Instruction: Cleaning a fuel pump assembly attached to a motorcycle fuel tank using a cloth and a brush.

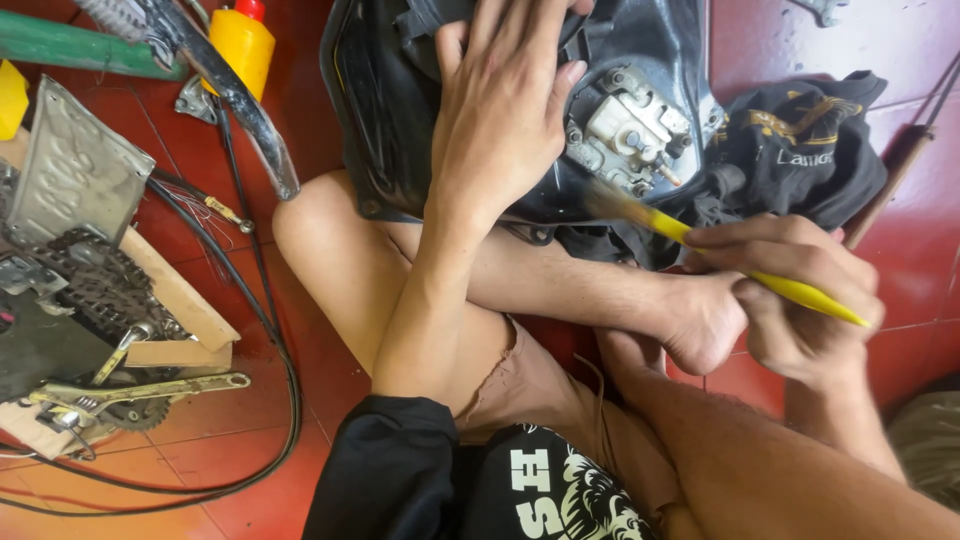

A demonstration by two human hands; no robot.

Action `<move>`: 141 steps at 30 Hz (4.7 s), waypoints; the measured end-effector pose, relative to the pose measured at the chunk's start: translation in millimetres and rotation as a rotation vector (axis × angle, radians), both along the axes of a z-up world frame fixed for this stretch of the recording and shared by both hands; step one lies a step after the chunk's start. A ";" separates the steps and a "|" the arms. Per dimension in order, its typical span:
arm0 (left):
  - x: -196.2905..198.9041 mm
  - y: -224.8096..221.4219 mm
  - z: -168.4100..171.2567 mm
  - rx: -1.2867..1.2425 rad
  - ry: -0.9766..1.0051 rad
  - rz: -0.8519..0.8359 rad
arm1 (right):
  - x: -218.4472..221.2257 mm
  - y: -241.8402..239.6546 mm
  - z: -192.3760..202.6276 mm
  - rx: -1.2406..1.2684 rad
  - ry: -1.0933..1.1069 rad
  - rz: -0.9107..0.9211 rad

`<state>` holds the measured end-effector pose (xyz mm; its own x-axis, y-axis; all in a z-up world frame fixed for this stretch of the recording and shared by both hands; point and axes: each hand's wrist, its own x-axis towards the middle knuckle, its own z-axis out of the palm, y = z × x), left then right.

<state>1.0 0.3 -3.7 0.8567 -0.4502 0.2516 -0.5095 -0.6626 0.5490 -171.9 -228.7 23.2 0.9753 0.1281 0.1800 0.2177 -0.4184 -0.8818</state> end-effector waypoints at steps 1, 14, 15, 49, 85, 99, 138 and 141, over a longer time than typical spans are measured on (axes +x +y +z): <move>-4.7 -1.5 0.2 0.000 -0.009 0.000 | 0.9 -0.4 1.8 0.000 -0.009 0.000; -6.5 -2.4 3.1 0.007 0.078 0.033 | 6.2 -16.3 -1.3 -0.016 0.022 -0.032; -2.7 -3.0 0.6 0.010 0.092 0.041 | 11.5 -14.7 2.5 -0.082 0.036 -0.042; -0.9 -1.9 11.9 0.058 0.194 0.018 | 68.7 -69.1 -26.8 0.112 -0.013 -0.103; -3.7 -1.9 10.0 0.053 0.170 0.008 | 10.4 -23.2 -10.3 -0.012 0.058 -0.065; -2.7 -2.8 11.5 0.063 0.174 0.023 | 10.7 -5.1 -30.2 -0.029 0.027 0.009; -2.3 -2.0 13.1 0.049 0.172 0.001 | 41.3 -47.5 -52.5 0.016 -0.193 -0.294; -2.2 -2.3 8.4 0.057 0.165 0.007 | 14.5 -65.4 -70.8 0.251 -0.006 -0.459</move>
<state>-1.2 -2.0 4.7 0.8873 -0.4539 0.0819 -0.4112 -0.6979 0.5864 -157.4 -294.1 -47.6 0.9198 -0.3601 0.1561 0.0670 -0.2479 -0.9665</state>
